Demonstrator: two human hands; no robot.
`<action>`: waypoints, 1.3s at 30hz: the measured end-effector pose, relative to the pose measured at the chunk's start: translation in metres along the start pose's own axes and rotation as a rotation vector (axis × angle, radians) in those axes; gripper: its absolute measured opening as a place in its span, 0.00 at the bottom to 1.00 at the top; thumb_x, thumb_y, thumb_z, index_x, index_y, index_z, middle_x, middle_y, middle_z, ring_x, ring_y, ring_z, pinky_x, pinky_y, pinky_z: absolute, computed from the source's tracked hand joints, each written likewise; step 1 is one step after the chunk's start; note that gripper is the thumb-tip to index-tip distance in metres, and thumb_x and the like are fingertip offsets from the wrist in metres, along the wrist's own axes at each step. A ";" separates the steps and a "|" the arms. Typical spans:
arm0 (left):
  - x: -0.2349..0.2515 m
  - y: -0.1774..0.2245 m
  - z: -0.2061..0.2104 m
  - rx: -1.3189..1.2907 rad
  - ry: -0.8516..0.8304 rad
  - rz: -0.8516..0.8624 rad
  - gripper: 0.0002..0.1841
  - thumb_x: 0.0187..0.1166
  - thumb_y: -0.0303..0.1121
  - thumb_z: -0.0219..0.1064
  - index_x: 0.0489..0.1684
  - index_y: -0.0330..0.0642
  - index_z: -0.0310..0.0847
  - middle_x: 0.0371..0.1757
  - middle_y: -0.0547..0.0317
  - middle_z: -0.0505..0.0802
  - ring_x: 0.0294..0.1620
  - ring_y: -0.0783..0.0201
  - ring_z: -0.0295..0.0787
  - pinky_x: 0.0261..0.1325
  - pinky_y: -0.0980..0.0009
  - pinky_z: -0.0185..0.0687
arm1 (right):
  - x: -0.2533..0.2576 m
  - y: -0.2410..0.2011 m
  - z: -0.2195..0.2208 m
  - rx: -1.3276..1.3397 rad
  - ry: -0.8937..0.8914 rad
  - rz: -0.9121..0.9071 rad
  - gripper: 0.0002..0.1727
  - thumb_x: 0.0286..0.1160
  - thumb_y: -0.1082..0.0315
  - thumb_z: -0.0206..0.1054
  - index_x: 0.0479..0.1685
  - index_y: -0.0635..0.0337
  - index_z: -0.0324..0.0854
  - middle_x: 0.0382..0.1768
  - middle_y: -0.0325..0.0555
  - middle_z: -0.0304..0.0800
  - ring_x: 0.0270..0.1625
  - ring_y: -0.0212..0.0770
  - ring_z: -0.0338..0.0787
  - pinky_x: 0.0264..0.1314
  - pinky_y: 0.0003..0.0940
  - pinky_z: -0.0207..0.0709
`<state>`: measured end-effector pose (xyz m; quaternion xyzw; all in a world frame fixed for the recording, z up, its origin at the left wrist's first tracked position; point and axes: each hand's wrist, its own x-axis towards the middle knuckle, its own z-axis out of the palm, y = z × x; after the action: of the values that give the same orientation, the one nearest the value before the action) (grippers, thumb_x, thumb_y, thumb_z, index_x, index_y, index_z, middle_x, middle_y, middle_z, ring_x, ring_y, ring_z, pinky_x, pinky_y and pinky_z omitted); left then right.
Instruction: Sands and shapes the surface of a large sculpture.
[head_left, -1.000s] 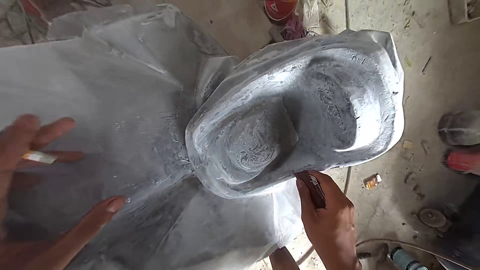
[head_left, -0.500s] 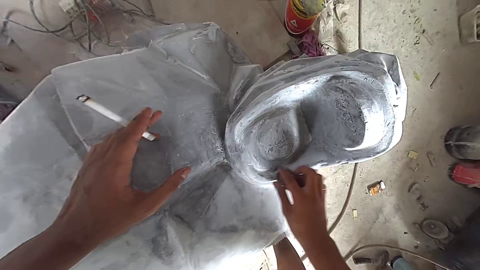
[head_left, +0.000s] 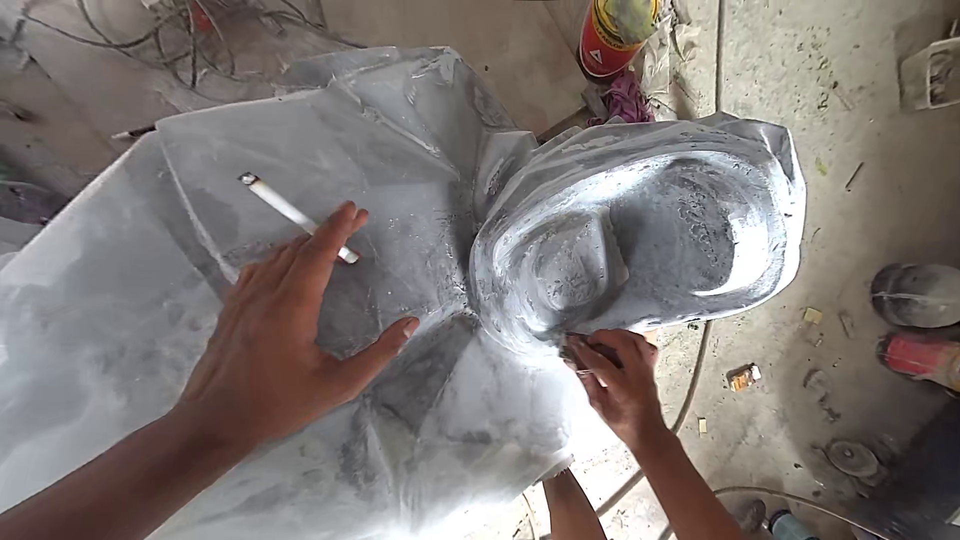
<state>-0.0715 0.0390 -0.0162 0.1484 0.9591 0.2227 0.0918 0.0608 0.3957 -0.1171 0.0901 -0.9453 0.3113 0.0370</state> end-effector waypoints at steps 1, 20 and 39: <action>-0.001 -0.001 0.000 0.009 -0.004 -0.003 0.58 0.62 0.70 0.66 0.96 0.52 0.47 0.86 0.54 0.75 0.80 0.47 0.75 0.75 0.39 0.68 | -0.003 0.000 0.003 0.030 0.014 -0.001 0.15 0.79 0.55 0.69 0.62 0.34 0.90 0.60 0.36 0.87 0.68 0.42 0.80 0.71 0.50 0.70; 0.002 0.007 0.001 0.042 -0.020 0.010 0.58 0.61 0.74 0.64 0.95 0.51 0.52 0.84 0.54 0.78 0.76 0.48 0.78 0.71 0.41 0.68 | 0.027 -0.010 0.009 0.110 0.020 -0.011 0.11 0.79 0.54 0.68 0.51 0.41 0.93 0.52 0.33 0.90 0.65 0.41 0.82 0.70 0.50 0.70; -0.001 0.012 0.003 0.039 -0.031 0.002 0.58 0.60 0.75 0.64 0.94 0.51 0.54 0.82 0.53 0.79 0.76 0.46 0.77 0.73 0.39 0.67 | 0.039 -0.058 0.044 0.137 0.276 0.113 0.10 0.78 0.55 0.68 0.49 0.43 0.93 0.46 0.35 0.87 0.58 0.40 0.80 0.66 0.46 0.69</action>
<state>-0.0674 0.0498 -0.0133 0.1547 0.9616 0.2020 0.1033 0.0328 0.3178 -0.1141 -0.0047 -0.9113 0.3862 0.1428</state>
